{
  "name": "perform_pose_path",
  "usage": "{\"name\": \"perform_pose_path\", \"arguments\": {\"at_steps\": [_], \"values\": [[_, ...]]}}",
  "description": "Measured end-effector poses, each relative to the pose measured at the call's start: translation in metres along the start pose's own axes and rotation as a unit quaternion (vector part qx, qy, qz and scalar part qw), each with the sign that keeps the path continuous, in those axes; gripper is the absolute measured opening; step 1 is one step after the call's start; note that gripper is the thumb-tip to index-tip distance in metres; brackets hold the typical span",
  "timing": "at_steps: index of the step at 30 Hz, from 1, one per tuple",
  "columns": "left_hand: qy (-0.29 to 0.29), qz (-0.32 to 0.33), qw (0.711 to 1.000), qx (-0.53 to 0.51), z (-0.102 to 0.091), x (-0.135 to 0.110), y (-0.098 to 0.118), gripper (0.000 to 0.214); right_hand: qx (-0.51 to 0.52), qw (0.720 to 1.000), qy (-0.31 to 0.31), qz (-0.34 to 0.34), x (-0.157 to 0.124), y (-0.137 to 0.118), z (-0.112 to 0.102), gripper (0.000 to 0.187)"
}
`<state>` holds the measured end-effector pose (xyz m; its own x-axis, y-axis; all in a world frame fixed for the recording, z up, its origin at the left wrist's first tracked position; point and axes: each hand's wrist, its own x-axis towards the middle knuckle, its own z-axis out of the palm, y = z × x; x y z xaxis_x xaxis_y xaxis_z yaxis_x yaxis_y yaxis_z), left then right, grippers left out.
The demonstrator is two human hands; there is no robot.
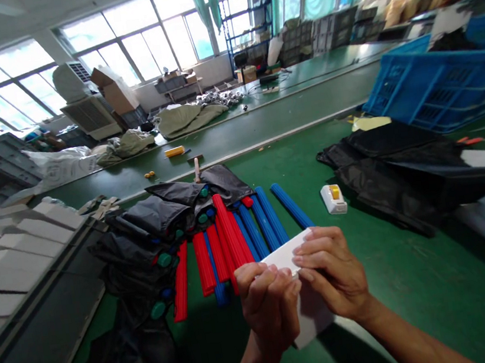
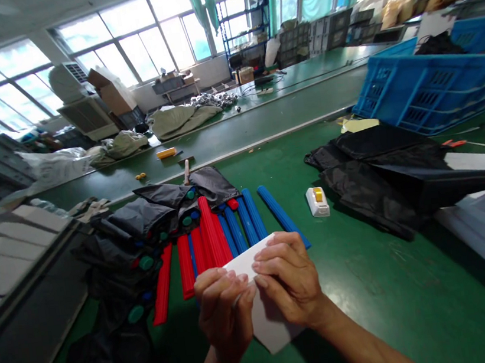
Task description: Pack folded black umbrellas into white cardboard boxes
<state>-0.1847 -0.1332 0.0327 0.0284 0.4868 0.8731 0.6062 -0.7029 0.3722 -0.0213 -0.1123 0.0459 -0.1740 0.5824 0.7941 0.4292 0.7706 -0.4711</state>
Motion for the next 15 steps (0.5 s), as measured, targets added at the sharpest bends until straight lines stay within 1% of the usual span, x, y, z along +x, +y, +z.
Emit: {"name": "perform_pose_path", "arguments": {"at_steps": [5, 9, 11, 12, 13, 15], "values": [[0.001, 0.001, 1.0, -0.028, -0.002, 0.001, 0.003, 0.024, 0.008, 0.999, -0.017, 0.03, 0.005, -0.011, -0.006, 0.013], [-0.007, -0.021, 0.998, -0.061, -0.006, 0.011, 0.012, 0.017, 0.017, 0.999, -0.034, 0.035, 0.005, -0.018, -0.013, 0.012], [-0.001, -0.055, 0.996, -0.071, -0.006, 0.015, 0.018, 0.011, 0.025, 0.998, -0.039, 0.038, 0.003, -0.022, -0.018, 0.013], [-0.004, -0.077, 0.995, -0.068, -0.005, 0.016, 0.021, 0.005, 0.029, 0.998, -0.039, 0.043, 0.002, -0.025, -0.02, 0.013], [-0.011, -0.099, 0.993, -0.062, -0.004, 0.016, 0.023, 0.005, 0.034, 0.998, -0.039, 0.048, 0.001, -0.027, -0.023, 0.013], [-0.035, -0.128, 0.99, -0.049, -0.003, 0.014, 0.026, 0.014, 0.054, 0.996, -0.039, 0.062, -0.001, -0.03, -0.026, 0.012]]}}
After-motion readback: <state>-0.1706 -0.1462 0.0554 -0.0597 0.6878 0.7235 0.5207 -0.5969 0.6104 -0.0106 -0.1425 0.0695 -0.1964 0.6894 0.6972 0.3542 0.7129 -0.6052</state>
